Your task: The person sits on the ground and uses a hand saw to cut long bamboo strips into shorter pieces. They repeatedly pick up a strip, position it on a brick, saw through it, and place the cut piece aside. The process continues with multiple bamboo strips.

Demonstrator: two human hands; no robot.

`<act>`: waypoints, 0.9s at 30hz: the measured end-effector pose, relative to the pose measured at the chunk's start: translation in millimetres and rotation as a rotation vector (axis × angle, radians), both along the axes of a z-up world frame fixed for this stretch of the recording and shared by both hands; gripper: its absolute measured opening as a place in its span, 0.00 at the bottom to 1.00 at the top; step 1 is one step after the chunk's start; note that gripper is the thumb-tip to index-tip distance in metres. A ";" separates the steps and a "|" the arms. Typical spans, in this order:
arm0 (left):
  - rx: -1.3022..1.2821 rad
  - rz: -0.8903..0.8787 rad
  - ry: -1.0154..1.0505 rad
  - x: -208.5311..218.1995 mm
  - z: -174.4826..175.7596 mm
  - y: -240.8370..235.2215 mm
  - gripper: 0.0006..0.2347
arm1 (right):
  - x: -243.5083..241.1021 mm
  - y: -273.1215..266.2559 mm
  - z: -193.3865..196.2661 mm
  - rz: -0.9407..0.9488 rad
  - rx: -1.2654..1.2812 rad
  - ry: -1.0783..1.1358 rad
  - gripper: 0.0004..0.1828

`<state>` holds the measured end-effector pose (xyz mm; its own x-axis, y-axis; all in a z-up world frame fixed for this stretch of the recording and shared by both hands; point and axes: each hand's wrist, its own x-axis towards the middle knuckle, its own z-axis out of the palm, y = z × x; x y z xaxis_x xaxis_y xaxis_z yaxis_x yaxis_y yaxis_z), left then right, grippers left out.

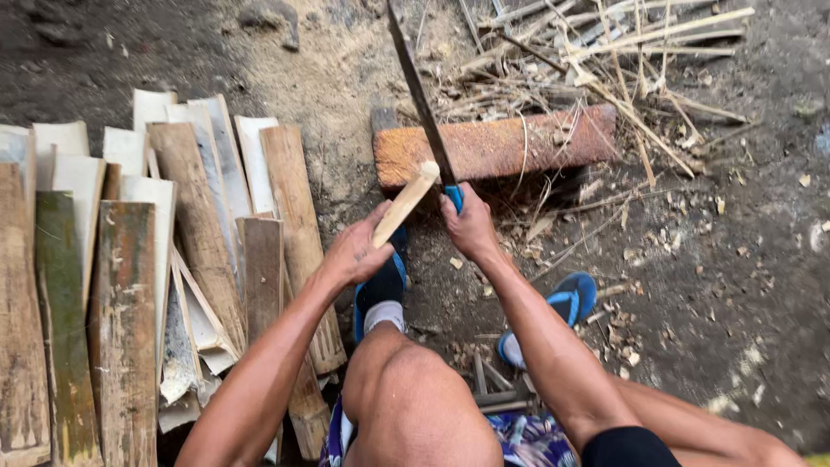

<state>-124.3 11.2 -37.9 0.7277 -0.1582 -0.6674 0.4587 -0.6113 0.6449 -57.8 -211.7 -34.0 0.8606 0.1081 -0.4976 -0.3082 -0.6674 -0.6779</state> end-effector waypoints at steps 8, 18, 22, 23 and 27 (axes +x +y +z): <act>-0.067 -0.010 -0.191 14.6 -16.7 12.7 0.40 | 19.7 -8.0 -2.8 0.192 -0.058 -0.307 0.09; 0.412 -0.336 -0.294 30.8 -20.1 41.1 0.42 | 19.0 -11.7 -15.6 0.216 -0.134 -0.162 0.12; 0.590 -0.308 -0.588 43.0 -24.1 55.7 0.30 | 11.2 -14.5 -6.4 0.147 -0.026 -0.089 0.12; 0.641 -0.333 -0.571 49.6 -23.1 59.4 0.29 | 13.2 -13.3 -1.2 0.140 0.007 -0.064 0.11; 0.760 -0.429 -0.687 60.0 -17.6 63.2 0.29 | 25.1 -12.9 13.3 0.290 -0.040 -0.220 0.11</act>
